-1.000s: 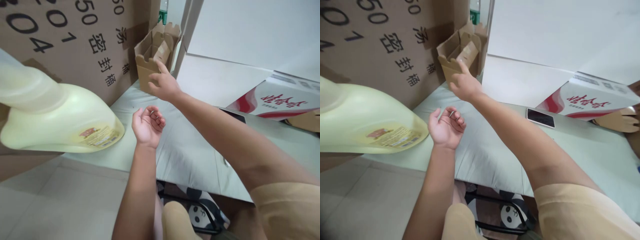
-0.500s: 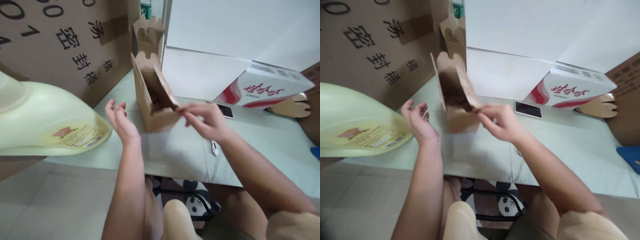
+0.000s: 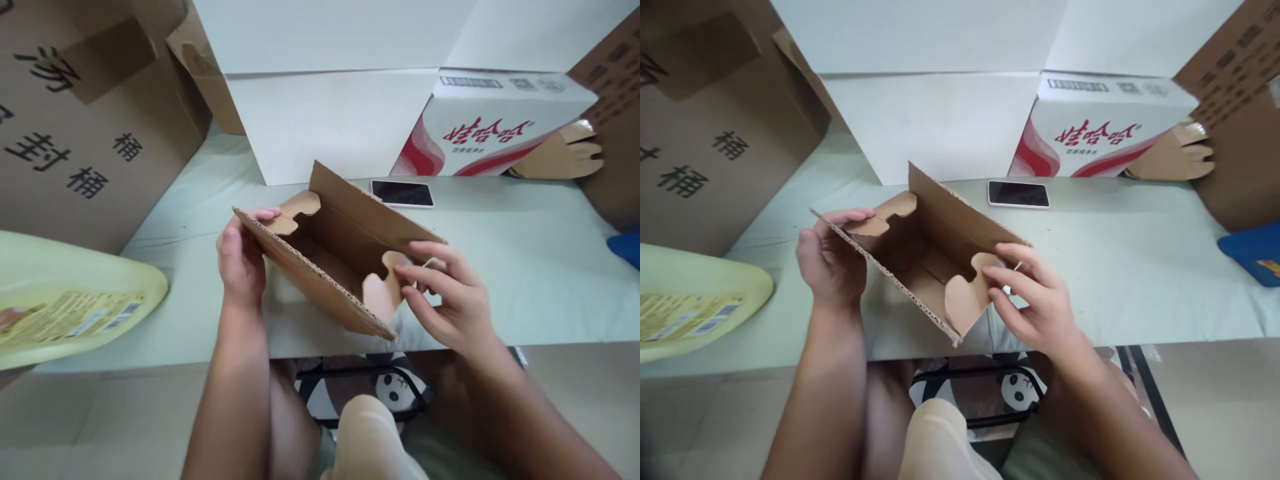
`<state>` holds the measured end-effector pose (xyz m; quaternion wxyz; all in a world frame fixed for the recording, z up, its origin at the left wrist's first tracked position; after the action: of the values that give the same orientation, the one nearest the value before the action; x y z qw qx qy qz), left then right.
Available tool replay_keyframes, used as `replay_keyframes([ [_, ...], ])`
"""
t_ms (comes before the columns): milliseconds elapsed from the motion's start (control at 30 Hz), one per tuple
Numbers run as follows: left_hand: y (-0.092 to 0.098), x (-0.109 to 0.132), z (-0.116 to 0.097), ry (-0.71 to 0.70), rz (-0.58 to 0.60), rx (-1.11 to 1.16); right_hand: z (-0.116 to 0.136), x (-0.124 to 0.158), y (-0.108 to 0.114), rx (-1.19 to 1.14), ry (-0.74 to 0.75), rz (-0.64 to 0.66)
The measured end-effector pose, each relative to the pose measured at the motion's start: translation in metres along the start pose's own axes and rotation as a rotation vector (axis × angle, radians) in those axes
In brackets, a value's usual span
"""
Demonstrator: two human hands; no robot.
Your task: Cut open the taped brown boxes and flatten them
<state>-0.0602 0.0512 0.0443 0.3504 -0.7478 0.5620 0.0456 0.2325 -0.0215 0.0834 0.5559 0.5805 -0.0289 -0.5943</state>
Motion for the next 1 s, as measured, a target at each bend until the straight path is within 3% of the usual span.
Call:
replay_keyframes([
  [67, -0.003, 0.0, 0.004, -0.016, 0.04, -0.046, -0.01, 0.007, 0.001, 0.036, -0.092, -0.21],
  [133, -0.004, 0.001, 0.006, -0.03, 0.057, -0.092, -0.019, 0.014, -0.003, -0.026, -0.181, -0.275],
  [267, 0.002, 0.006, 0.012, 0.026, -0.023, -0.189, -0.023, 0.015, -0.026, -0.294, -0.164, 0.043],
  [333, 0.006, 0.009, 0.013, 0.065, -0.058, -0.252, -0.021, 0.016, -0.029, -0.377, -0.103, 0.126],
  [767, -0.009, 0.001, 0.0, 0.129, 0.191, -0.436, -0.031, 0.033, -0.044, -0.519, -0.175, 0.119],
  [867, -0.001, 0.002, 0.0, 0.113, 0.167, -0.401, -0.034, 0.035, -0.047, -0.604, -0.233, 0.126],
  [1000, 0.016, 0.002, -0.001, 0.078, 0.04, -0.316, -0.046, 0.041, -0.054, -0.67, -0.383, 0.148],
])
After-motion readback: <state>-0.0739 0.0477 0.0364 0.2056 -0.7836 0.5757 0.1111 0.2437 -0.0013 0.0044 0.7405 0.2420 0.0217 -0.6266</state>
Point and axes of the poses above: each hand's wrist, its own x-axis away from the middle knuckle, its own y-axis out of the back of the hand, z = x × y, the point moved 6 cm from there along -x, towards the middle knuckle, and after that the axes turned 11 degrees about x, right-handed, at the moved point
